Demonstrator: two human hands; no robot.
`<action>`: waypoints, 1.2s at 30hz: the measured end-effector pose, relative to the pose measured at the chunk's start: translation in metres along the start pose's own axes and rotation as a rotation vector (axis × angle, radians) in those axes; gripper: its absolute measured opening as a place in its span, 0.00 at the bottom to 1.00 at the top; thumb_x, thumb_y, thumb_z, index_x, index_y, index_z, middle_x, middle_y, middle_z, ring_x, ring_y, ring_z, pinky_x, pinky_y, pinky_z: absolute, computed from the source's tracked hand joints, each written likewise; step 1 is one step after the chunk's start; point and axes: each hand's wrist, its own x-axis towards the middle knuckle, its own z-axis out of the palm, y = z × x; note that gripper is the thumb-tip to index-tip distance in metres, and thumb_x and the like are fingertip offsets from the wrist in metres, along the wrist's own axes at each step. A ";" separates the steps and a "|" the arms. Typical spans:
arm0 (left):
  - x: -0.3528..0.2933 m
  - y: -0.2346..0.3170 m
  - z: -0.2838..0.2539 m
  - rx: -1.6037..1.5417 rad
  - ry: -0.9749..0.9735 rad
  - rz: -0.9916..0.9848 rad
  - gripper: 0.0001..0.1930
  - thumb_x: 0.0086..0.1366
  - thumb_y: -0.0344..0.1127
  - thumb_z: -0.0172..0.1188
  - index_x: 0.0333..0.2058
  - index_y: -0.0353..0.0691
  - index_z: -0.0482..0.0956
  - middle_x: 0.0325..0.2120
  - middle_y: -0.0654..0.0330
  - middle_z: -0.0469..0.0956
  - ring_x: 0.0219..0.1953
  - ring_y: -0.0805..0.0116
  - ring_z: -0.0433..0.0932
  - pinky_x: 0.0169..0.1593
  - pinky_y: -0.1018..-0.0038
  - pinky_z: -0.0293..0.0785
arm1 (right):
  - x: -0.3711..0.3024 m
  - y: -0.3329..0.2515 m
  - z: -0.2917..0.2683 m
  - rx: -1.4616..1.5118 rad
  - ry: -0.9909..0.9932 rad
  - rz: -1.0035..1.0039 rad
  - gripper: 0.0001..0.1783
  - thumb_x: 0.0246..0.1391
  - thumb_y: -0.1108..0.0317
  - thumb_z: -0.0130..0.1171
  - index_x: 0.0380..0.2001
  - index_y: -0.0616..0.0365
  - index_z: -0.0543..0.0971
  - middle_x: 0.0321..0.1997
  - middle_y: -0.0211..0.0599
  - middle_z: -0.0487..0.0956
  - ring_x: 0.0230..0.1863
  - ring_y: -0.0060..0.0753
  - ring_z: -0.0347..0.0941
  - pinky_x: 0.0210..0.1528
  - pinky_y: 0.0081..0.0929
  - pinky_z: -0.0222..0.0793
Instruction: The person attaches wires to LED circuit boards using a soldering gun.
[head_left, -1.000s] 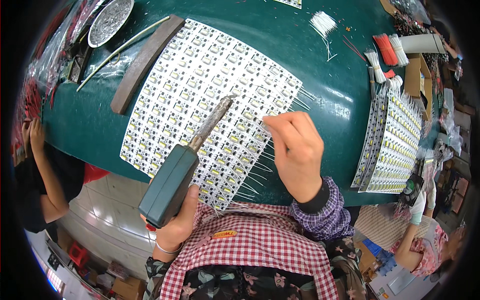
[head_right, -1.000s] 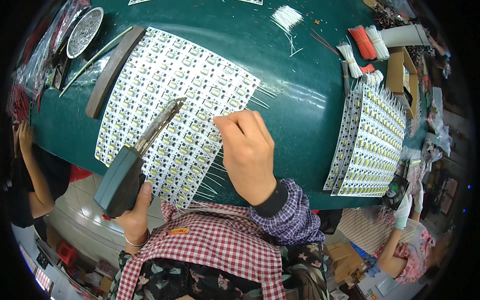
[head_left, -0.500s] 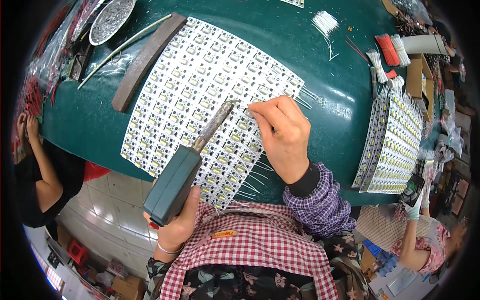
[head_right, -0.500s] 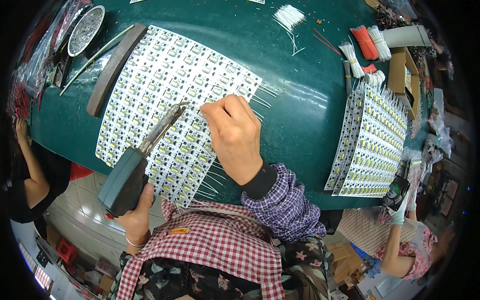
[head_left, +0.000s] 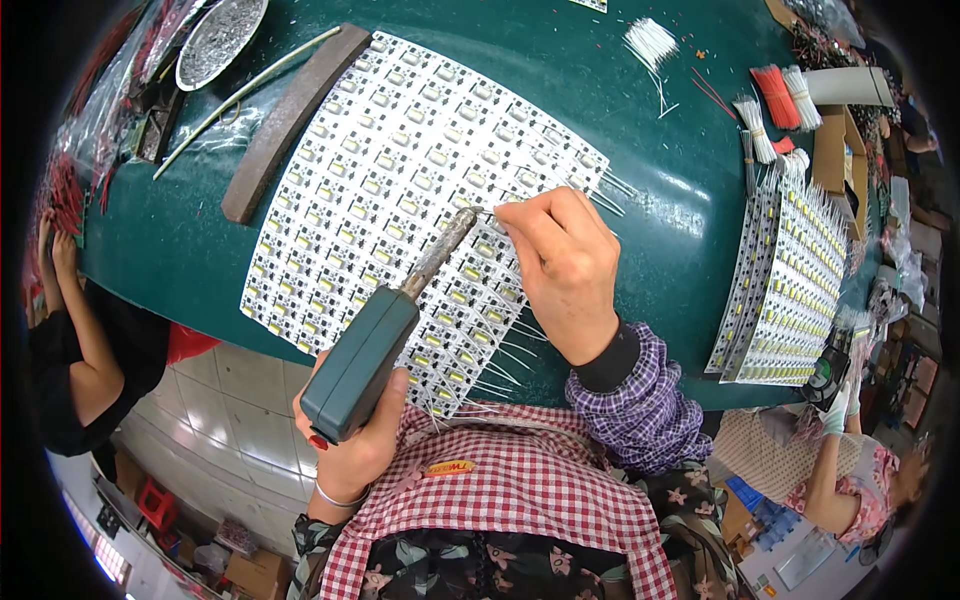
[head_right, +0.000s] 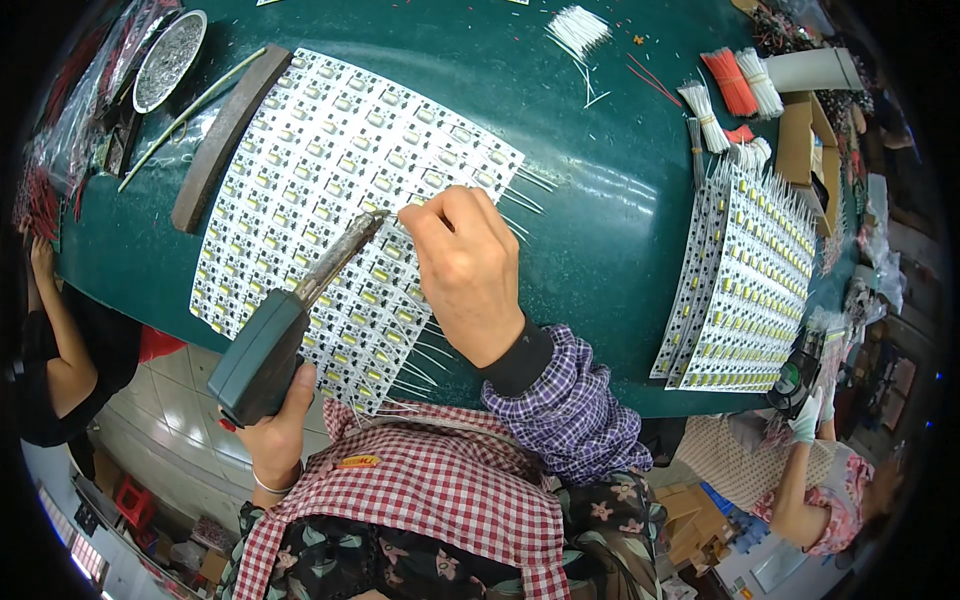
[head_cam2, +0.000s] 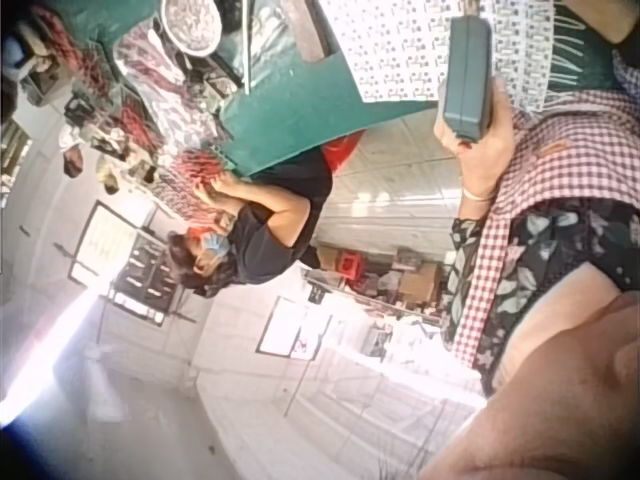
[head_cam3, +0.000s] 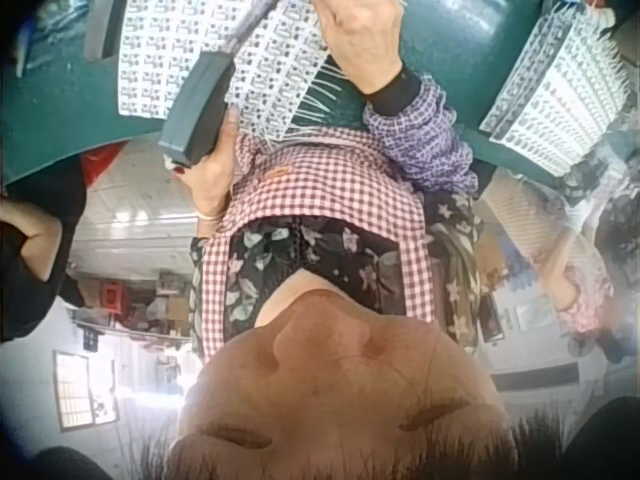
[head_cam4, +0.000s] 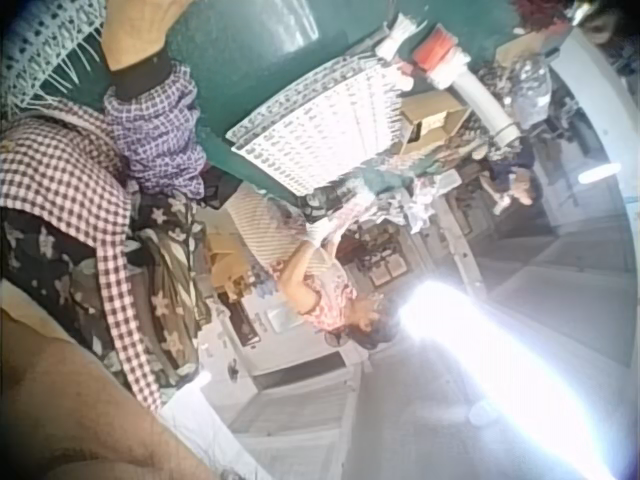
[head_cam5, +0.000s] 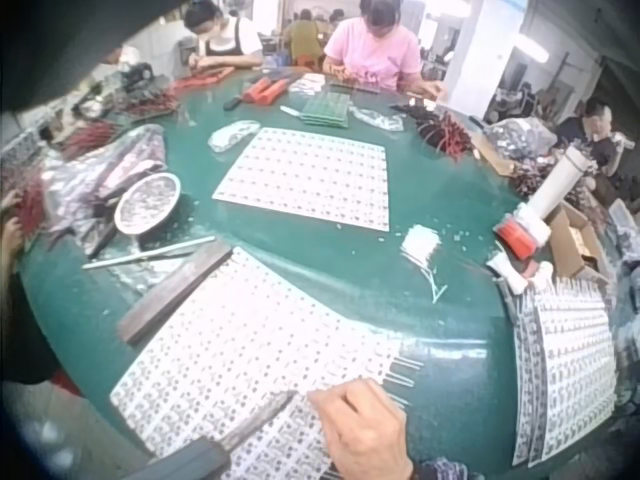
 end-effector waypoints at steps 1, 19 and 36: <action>0.000 0.000 0.000 0.005 -0.009 -0.006 0.10 0.54 0.25 0.69 0.36 0.30 0.82 0.28 0.55 0.81 0.25 0.68 0.79 0.30 0.74 0.75 | 0.000 0.000 0.000 -0.001 -0.002 -0.003 0.12 0.40 0.84 0.63 0.31 0.61 0.80 0.27 0.36 0.71 0.31 0.38 0.71 0.30 0.33 0.70; -0.014 -0.001 -0.007 -0.066 -0.006 -0.134 0.14 0.58 0.26 0.69 0.42 0.28 0.80 0.36 0.54 0.80 0.33 0.66 0.78 0.37 0.71 0.74 | 0.000 0.000 -0.001 -0.028 -0.027 -0.016 0.13 0.37 0.84 0.60 0.31 0.61 0.80 0.28 0.35 0.72 0.32 0.37 0.72 0.32 0.32 0.71; -0.011 0.001 -0.002 -0.006 -0.031 -0.138 0.12 0.57 0.26 0.69 0.39 0.29 0.81 0.34 0.55 0.83 0.31 0.70 0.80 0.37 0.75 0.76 | -0.001 0.000 0.001 -0.023 -0.037 -0.026 0.13 0.37 0.84 0.60 0.31 0.62 0.80 0.29 0.36 0.72 0.32 0.38 0.71 0.33 0.32 0.70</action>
